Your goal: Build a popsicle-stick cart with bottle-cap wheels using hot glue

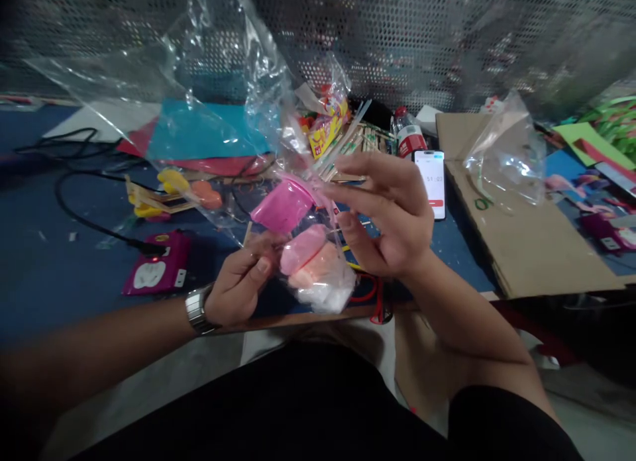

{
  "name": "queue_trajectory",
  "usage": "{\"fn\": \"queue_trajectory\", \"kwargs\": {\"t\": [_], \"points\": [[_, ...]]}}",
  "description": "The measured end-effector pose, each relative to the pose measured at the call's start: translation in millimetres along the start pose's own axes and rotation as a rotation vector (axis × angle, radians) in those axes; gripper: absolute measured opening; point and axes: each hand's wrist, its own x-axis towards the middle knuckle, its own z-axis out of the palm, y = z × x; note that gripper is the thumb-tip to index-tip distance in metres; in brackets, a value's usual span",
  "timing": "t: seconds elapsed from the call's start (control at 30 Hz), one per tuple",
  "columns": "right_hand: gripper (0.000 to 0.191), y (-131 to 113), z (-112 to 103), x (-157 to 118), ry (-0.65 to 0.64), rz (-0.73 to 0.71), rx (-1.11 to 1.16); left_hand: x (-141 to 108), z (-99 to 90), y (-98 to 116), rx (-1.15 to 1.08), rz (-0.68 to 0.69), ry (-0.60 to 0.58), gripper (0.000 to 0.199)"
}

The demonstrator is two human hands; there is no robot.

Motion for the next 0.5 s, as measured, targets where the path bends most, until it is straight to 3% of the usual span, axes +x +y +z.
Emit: {"fn": "queue_trajectory", "kwargs": {"t": [0.07,0.13,0.3,0.5], "points": [[0.054,-9.4,-3.9,11.3,0.067,-0.159,-0.115,4.1,-0.5,3.4,0.03,0.064,-0.045,0.036],[0.05,-23.4,-9.3,23.1,-0.006,-0.242,-0.204,8.0,-1.1,7.2,0.04,0.115,-0.086,0.035],[0.049,-52.9,-19.5,41.0,-0.139,-0.203,-0.388,9.8,-1.5,8.3,0.063,0.115,-0.082,0.031],[0.031,-51.3,-23.0,53.6,-0.285,0.008,-0.338,8.5,-1.5,2.8,0.114,0.108,-0.118,0.034]]}}
